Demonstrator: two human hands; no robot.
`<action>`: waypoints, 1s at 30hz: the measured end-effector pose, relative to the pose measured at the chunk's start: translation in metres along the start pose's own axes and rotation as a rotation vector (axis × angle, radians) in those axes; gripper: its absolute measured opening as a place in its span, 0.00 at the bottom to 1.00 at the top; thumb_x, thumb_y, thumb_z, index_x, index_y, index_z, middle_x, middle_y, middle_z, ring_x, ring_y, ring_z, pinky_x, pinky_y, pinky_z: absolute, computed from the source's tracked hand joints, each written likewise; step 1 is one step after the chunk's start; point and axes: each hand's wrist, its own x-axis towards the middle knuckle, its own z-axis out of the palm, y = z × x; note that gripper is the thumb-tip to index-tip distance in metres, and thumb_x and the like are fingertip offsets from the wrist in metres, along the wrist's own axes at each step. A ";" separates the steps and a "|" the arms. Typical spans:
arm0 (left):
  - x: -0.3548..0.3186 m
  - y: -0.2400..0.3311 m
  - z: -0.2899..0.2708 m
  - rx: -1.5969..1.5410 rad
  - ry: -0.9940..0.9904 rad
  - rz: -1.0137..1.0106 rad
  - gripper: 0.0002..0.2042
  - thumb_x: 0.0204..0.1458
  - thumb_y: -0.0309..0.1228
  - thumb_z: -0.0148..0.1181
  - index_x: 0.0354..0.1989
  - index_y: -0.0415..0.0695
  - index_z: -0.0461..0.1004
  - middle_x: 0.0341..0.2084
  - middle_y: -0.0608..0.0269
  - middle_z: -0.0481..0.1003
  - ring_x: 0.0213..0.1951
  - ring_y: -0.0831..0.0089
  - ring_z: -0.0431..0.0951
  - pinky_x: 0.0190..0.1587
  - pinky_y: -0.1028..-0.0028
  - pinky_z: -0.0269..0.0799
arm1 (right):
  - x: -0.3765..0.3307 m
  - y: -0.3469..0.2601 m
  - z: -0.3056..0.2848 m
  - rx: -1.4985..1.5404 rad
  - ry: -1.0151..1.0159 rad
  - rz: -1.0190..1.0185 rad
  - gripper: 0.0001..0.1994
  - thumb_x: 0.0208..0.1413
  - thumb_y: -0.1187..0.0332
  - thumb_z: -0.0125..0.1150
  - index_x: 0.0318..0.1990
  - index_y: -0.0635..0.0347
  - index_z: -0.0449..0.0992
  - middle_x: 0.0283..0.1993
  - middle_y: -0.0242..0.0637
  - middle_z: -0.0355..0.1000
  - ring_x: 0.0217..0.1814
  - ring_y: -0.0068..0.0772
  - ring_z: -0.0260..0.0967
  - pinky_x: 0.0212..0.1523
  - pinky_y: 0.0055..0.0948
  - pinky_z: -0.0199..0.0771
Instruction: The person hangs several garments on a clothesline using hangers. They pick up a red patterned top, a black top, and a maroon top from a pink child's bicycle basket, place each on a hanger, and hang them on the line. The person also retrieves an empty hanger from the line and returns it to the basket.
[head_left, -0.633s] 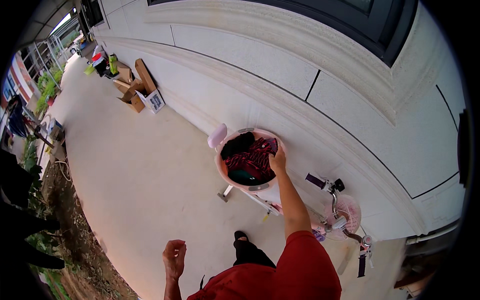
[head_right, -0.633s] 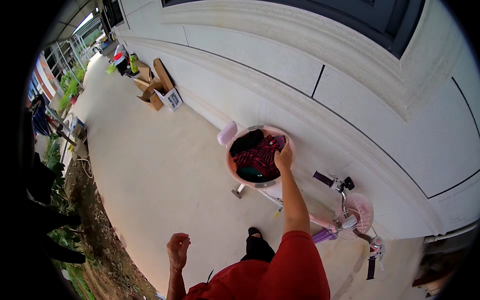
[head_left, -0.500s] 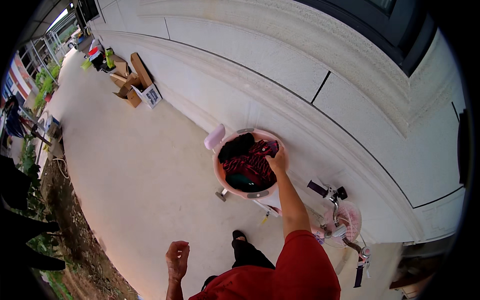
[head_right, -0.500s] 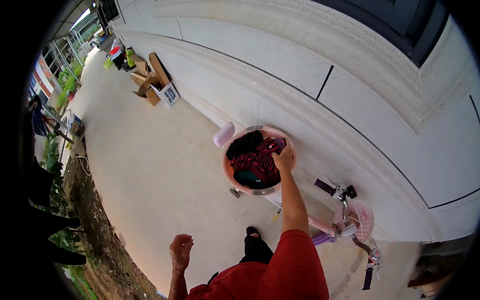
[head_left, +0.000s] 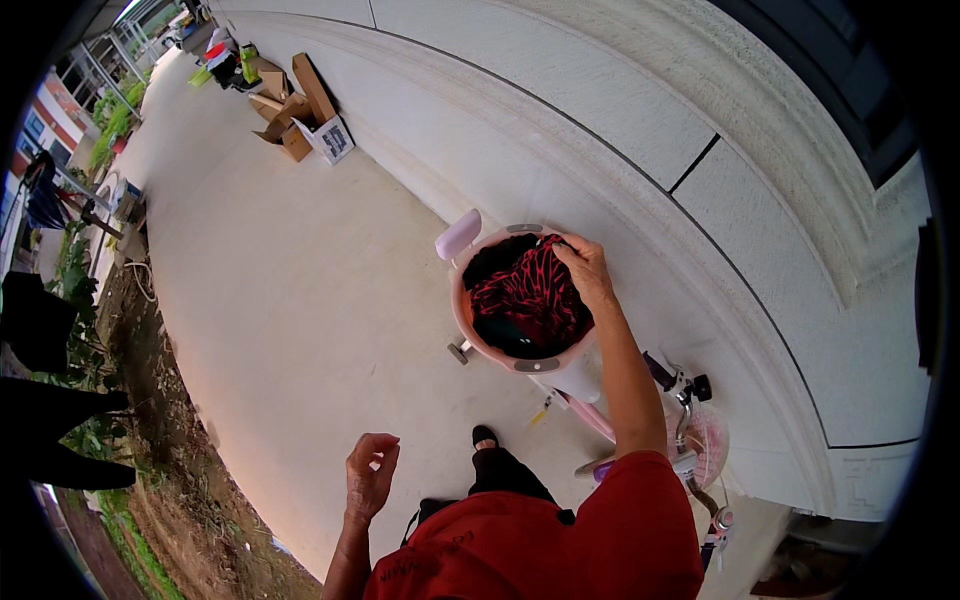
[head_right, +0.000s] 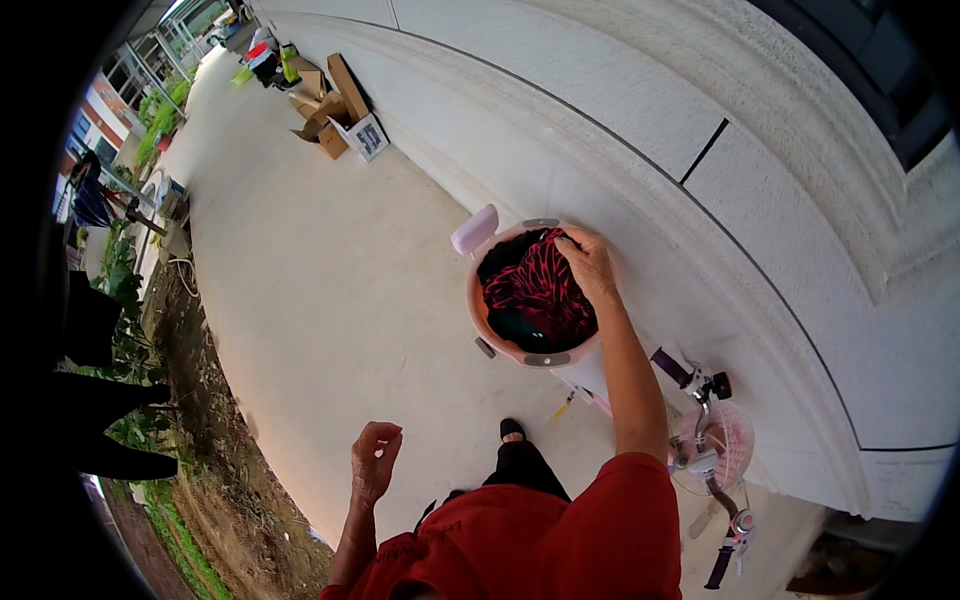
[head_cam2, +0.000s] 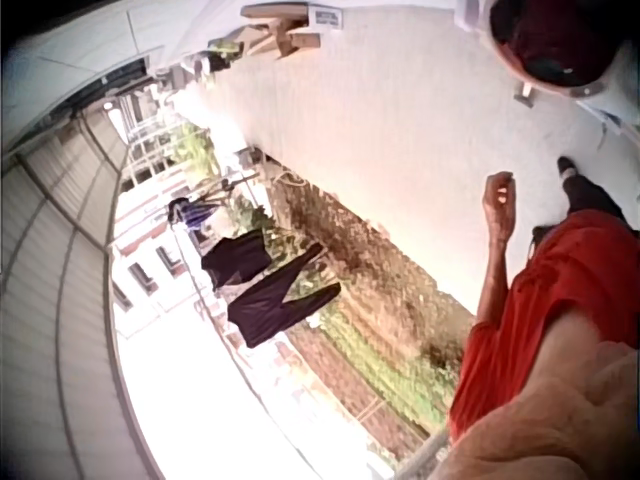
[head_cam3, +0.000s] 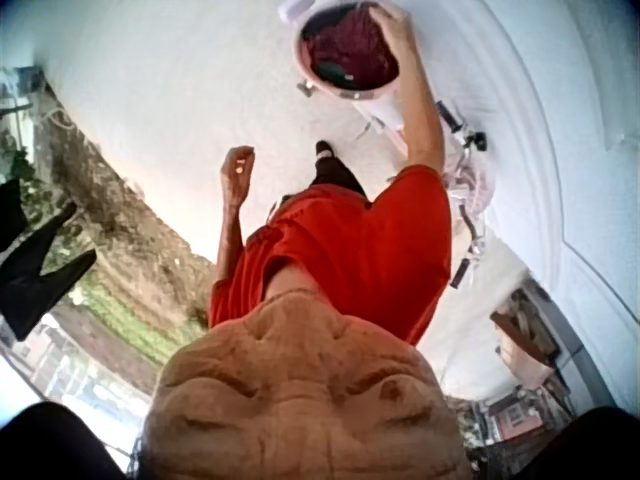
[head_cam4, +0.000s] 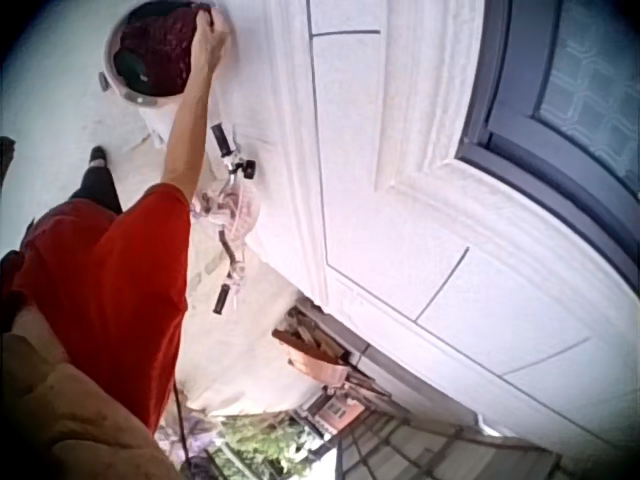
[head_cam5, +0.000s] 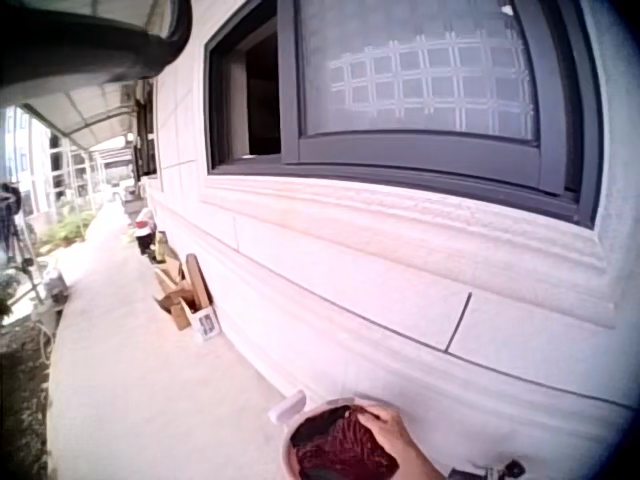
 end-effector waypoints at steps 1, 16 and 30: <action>0.000 0.002 -0.002 0.002 -0.006 0.020 0.04 0.49 0.21 0.55 0.32 0.43 0.70 0.28 0.67 0.73 0.31 0.75 0.73 0.28 0.75 0.67 | 0.002 -0.018 0.003 0.052 0.025 -0.028 0.09 0.52 0.69 0.57 0.38 0.66 0.75 0.29 0.29 0.73 0.31 0.16 0.66 0.33 0.18 0.65; 0.005 0.026 -0.051 -0.432 0.146 0.004 0.02 0.52 0.23 0.53 0.33 0.40 0.71 0.26 0.70 0.70 0.29 0.82 0.68 0.35 0.79 0.66 | 0.021 -0.275 0.023 0.512 -0.385 -0.291 0.10 0.54 0.78 0.48 0.43 0.67 0.71 0.36 0.36 0.74 0.35 0.23 0.73 0.39 0.24 0.77; 0.065 0.187 -0.117 -0.527 -0.024 0.446 0.35 0.43 0.42 0.66 0.59 0.48 0.58 0.47 0.57 0.67 0.50 0.68 0.67 0.47 0.68 0.68 | -0.066 -0.483 0.129 0.299 -0.976 -0.817 0.12 0.54 0.75 0.47 0.44 0.68 0.72 0.35 0.35 0.74 0.36 0.21 0.72 0.42 0.20 0.72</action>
